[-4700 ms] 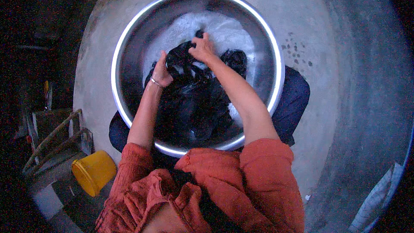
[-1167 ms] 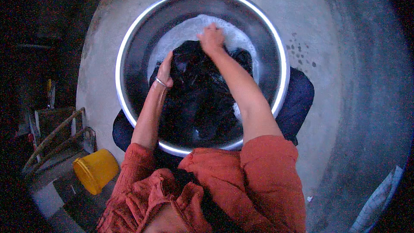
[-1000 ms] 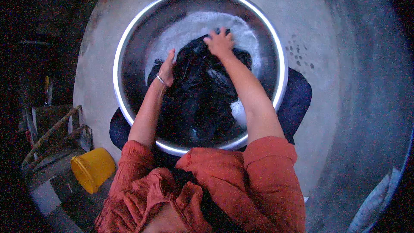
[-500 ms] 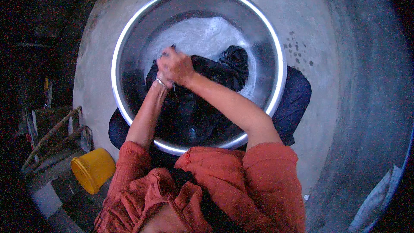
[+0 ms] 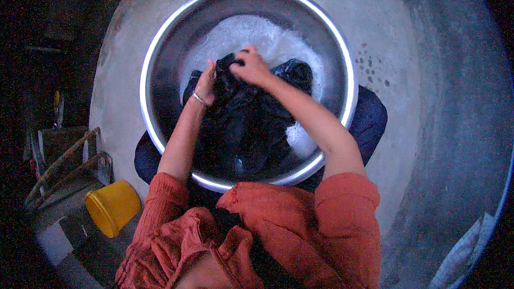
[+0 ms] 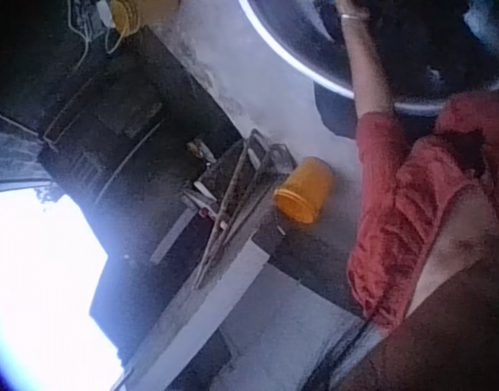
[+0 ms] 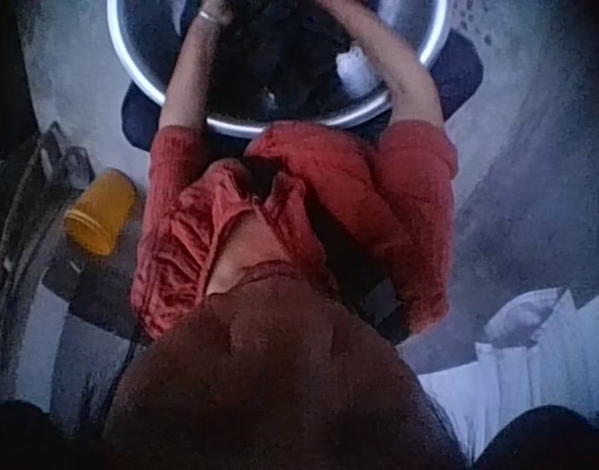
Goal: The person is hand-washing dark-colored clothes in a large metal basin filled with soapy water. They repeatedly submerge, agitate, and wring the garments to clean them. The task is performed by hand without any mechanical tools.
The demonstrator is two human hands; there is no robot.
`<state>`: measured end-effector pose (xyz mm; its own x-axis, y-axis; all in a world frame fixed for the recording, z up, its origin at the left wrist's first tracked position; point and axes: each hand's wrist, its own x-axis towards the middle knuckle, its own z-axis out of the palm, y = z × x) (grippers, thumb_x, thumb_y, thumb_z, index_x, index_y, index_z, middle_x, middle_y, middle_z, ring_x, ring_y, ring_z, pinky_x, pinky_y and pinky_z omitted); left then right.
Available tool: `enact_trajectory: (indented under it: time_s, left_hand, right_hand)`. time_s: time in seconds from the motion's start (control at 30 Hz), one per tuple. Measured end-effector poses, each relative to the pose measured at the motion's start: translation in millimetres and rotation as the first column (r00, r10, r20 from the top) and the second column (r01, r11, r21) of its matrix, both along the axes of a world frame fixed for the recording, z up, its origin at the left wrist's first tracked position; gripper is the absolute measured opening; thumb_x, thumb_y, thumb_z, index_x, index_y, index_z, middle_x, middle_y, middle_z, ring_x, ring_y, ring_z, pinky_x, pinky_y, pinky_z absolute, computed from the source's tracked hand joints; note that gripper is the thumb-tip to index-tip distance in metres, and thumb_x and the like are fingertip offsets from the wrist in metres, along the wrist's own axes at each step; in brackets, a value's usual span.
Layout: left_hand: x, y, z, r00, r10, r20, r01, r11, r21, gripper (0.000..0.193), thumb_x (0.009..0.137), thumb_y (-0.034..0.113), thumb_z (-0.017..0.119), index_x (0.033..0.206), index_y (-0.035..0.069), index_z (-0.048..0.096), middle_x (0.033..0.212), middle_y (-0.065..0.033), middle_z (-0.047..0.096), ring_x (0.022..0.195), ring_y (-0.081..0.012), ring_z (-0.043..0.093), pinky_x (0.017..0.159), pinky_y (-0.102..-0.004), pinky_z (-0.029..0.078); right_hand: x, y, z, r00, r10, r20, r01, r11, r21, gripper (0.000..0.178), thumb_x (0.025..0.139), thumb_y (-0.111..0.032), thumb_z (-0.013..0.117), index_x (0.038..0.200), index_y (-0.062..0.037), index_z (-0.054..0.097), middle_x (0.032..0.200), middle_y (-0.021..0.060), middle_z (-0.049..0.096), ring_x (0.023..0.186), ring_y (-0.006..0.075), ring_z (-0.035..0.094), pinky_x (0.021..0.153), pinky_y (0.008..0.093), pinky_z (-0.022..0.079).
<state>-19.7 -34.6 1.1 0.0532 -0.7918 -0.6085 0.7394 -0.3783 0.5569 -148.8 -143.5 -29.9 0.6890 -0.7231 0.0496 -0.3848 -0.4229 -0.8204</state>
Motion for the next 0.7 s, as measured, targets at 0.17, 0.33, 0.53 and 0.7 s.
enact_trajectory:
  time_s: [0.17, 0.33, 0.53, 0.7]
  left_hand:
    - [10, 7, -28, 0.999, 0.007, -0.046, -0.016, 0.98, -0.199, 0.049, 0.088, 0.053, 0.037, 0.108, 0.012, 0.053, 0.099, -0.0042, 0.056, 0.093, -0.0167, 0.052, 0.082, -0.03, 0.043]
    - [19, 15, -82, 0.99, 0.094, -0.106, -0.126, 0.927, -0.354, 0.043, 0.088, 0.047, 0.042, 0.111, 0.012, 0.051, 0.101, -0.0034, 0.055, 0.094, -0.014, 0.052, 0.082, -0.0272, 0.043]
    - [-19, -2, 20, 0.997, 0.067, 0.041, -0.071, 0.989, 0.126, 0.039, 0.089, 0.037, 0.041, 0.105, 0.007, 0.059, 0.099, -0.0042, 0.062, 0.086, -0.0178, 0.059, 0.077, -0.032, 0.048]
    - [20, 0, -46, 0.967, 0.191, 0.17, -0.213, 0.97, 0.118, 0.057, 0.088, 0.049, 0.039, 0.122, 0.005, 0.045, 0.116, -0.0112, 0.053, 0.107, -0.0234, 0.05, 0.095, -0.0364, 0.037]
  right_hand:
    - [15, 93, 86, 0.948, 0.2, 0.247, -0.071, 0.891, -0.448, 0.018, 0.067, -0.025, 0.063, 0.068, -0.0079, 0.059, 0.102, 0.0071, 0.05, 0.087, 0.0294, 0.052, 0.069, 0.0399, 0.047]
    - [44, 86, 63, 0.917, 0.147, 0.371, 0.049, 0.881, -0.47, 0.013, 0.07, -0.021, 0.06, 0.063, -0.01, 0.058, 0.084, 0.0064, 0.056, 0.067, 0.0289, 0.057, 0.055, 0.0377, 0.048]
    - [35, -46, 6, 0.892, -0.285, -0.35, 0.211, 0.949, -0.235, 0.023, 0.078, -0.031, 0.055, 0.086, -0.0114, 0.063, 0.102, 0.0144, 0.056, 0.085, 0.0336, 0.058, 0.069, 0.0444, 0.048]
    - [-3, -53, -3, 0.801, -0.486, -0.349, 0.359, 0.857, -0.369, 0.045, 0.075, -0.046, 0.058, 0.109, -0.0159, 0.057, 0.126, 0.0169, 0.038, 0.11, 0.0441, 0.04, 0.092, 0.0516, 0.032]
